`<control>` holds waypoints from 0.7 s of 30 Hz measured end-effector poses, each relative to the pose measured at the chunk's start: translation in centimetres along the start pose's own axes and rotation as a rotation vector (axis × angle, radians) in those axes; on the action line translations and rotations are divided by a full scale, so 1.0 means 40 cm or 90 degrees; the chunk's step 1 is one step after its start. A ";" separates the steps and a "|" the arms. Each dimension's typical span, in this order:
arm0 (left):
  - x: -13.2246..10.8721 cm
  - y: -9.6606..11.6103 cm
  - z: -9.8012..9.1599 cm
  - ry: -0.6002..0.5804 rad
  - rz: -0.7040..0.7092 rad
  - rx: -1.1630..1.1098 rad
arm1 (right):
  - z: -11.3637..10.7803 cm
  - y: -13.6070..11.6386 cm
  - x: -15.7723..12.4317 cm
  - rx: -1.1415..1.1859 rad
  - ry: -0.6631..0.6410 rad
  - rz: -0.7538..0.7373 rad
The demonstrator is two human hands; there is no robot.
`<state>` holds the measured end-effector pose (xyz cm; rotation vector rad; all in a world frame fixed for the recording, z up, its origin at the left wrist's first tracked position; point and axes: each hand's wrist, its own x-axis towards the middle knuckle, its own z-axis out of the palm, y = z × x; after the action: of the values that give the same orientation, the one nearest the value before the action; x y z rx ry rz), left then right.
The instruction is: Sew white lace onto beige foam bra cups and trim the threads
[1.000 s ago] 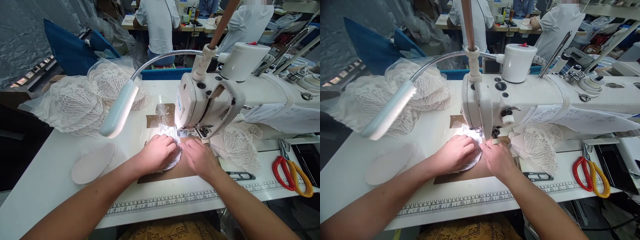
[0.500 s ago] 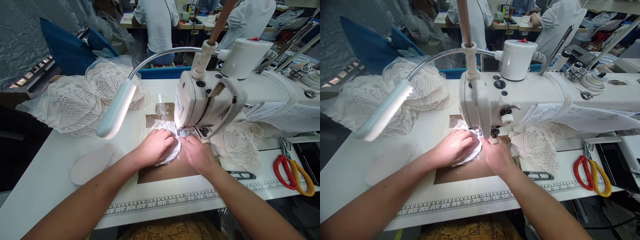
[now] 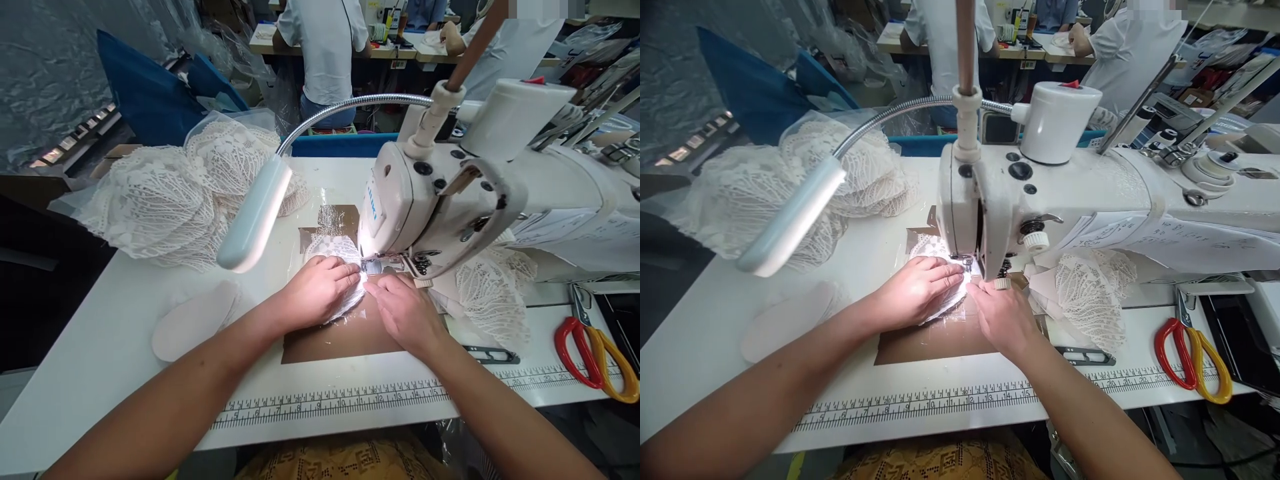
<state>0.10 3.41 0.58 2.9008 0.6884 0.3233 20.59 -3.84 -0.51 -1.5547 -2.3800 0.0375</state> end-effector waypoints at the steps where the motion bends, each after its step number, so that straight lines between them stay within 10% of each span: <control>1: 0.001 -0.003 0.001 0.003 0.000 0.000 | -0.001 -0.001 0.002 -0.006 -0.002 0.002; 21: -0.020 -0.006 -0.009 0.007 0.100 -0.007 | 0.000 0.003 0.004 0.046 -0.010 0.058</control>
<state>-0.80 3.30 0.73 2.9508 0.4590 0.3606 20.62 -3.65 -0.50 -1.6342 -2.2906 0.1540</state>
